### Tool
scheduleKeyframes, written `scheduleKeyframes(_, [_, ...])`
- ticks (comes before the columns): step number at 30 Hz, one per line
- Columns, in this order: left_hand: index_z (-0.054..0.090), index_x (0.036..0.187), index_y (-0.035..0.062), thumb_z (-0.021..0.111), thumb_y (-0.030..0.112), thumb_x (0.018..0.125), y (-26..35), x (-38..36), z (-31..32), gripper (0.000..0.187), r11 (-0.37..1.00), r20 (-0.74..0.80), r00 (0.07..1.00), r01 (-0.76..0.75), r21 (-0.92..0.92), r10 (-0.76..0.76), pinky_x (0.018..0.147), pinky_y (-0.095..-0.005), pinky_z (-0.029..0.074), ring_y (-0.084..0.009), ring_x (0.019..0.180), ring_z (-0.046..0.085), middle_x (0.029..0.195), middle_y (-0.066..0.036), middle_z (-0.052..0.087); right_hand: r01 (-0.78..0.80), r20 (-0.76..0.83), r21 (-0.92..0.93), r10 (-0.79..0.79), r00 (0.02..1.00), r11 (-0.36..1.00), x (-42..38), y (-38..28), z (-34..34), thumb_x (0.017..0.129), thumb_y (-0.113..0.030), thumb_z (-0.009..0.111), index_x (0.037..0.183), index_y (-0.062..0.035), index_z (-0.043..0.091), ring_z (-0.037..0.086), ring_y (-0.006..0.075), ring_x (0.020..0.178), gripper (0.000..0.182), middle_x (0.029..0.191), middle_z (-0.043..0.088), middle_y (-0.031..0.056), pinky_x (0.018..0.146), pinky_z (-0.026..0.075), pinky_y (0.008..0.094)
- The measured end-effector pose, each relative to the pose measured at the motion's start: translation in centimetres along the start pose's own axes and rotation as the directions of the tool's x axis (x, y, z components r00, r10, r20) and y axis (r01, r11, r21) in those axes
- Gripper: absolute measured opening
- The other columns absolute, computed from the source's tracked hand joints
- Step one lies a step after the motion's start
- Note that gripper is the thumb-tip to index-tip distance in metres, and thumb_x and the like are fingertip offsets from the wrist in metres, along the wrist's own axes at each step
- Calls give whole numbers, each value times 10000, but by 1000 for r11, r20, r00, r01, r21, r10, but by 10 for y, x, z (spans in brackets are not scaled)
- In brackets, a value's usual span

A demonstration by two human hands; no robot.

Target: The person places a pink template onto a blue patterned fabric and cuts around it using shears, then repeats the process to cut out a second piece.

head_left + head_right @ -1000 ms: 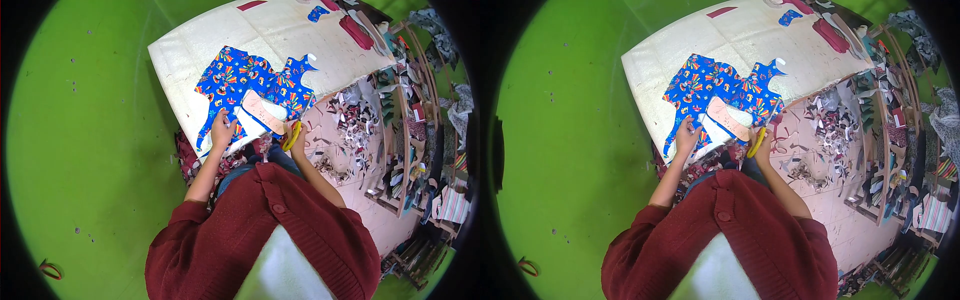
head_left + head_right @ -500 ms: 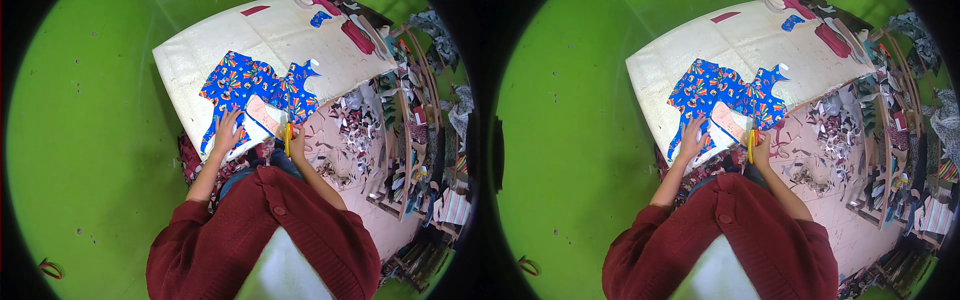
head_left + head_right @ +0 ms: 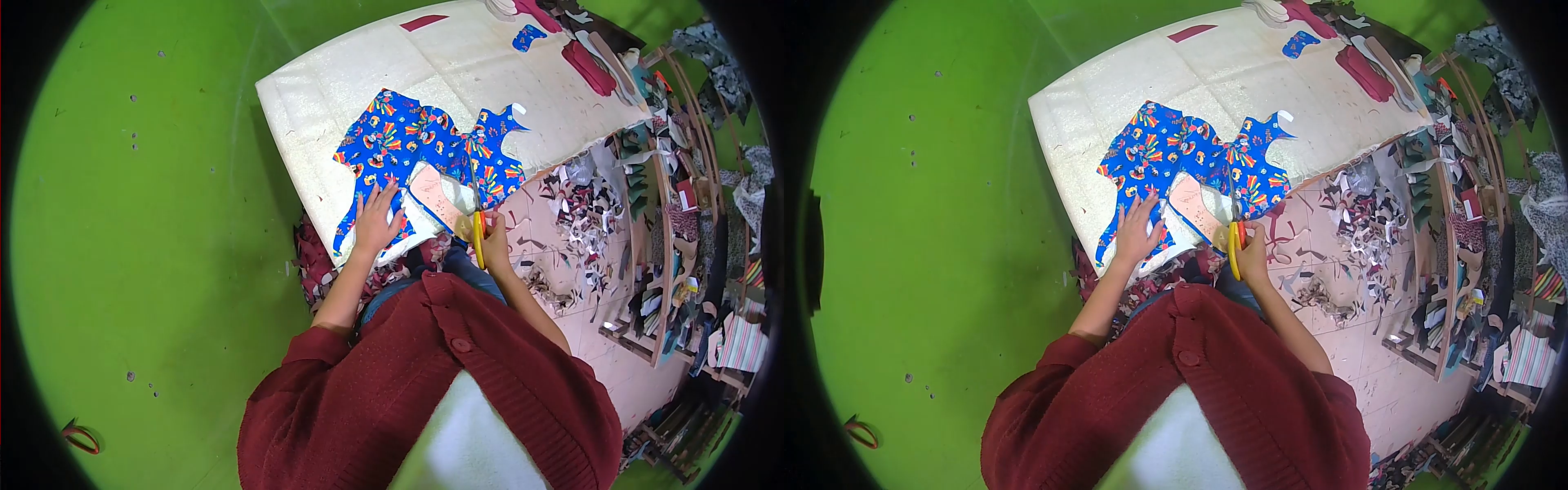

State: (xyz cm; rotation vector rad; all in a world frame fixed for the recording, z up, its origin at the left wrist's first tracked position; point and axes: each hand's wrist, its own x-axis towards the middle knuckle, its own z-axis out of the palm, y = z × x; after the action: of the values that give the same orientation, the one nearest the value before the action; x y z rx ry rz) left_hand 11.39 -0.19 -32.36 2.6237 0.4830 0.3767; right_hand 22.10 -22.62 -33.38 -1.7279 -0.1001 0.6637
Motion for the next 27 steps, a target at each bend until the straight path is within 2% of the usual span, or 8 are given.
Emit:
scheduleKeyframes(2, [409, 1205, 122, 523, 286, 764, 2, 0, -2, 484, 1000, -21, 1000, -9, 26, 10, 976, -501, 165, -285, 1191, 325, 1271, -26, 394, 123, -2, -54, -123, 992, 991, -4, -3, 1, 715, 53, 583, 1043, -76, 266, 531, 110, 597, 474, 750, 556, 100, 464, 412, 207])
scheduleKeyframes(5, [404, 1215, 131, 519, 289, 765, 2, -1, -1, 491, 999, -23, 1000, -3, 34, 4, 973, -502, 171, -278, 1186, 334, 1266, -23, 399, 168, -11, -154, -171, 985, 974, -8, -21, -1, 727, 75, 552, 1044, -82, 267, 526, 104, 614, 454, 755, 554, 96, 488, 410, 211])
scheduleKeyframes(6, [404, 1215, 131, 519, 289, 765, 2, -1, 0, 491, 999, -24, 1000, -3, 33, 4, 973, -502, 171, -278, 1186, 334, 1266, -23, 399, 169, -10, -155, -172, 985, 973, -8, -24, -1, 727, 75, 552, 1044, -82, 267, 526, 104, 614, 454, 755, 554, 96, 488, 410, 211])
scheduleKeyframes(8, [393, 1229, 145, 518, 301, 761, 1, -1, 0, 509, 999, -27, 1000, -2, 45, 4, 970, -503, 178, -271, 1180, 340, 1265, -20, 400, 160, -20, -189, -167, 986, 969, -8, -29, -2, 733, 59, 526, 1046, -87, 279, 565, 156, 694, 425, 771, 576, 123, 586, 421, 273])
scheduleKeyframes(11, [384, 1240, 161, 512, 310, 759, 3, -1, -1, 520, 996, -30, 1000, 0, 88, 2, 965, -509, 181, -266, 1182, 337, 1273, -19, 389, 153, -7, -253, -160, 987, 955, -12, -36, -4, 726, 58, 528, 1052, -100, 276, 566, 168, 701, 441, 768, 575, 121, 595, 421, 284])
scheduleKeyframes(18, [364, 1254, 195, 491, 303, 761, 6, 0, 0, 520, 991, -24, 999, 25, 130, -22, 964, -515, 176, -256, 1188, 327, 1292, -25, 361, 130, -18, -232, -138, 990, 964, -11, -33, -5, 721, 34, 546, 1044, -108, 293, 573, 181, 703, 434, 772, 576, 124, 613, 425, 294])
scheduleKeyframes(27, [374, 1243, 186, 483, 289, 759, 10, 0, 2, 507, 985, -28, 998, 61, 159, -57, 955, -549, 154, -239, 1206, 300, 1311, -22, 331, 237, 4, -233, -243, 970, 943, -9, -39, -9, 708, 36, 556, 1035, -95, 299, 548, 164, 677, 436, 751, 568, 117, 599, 413, 288])
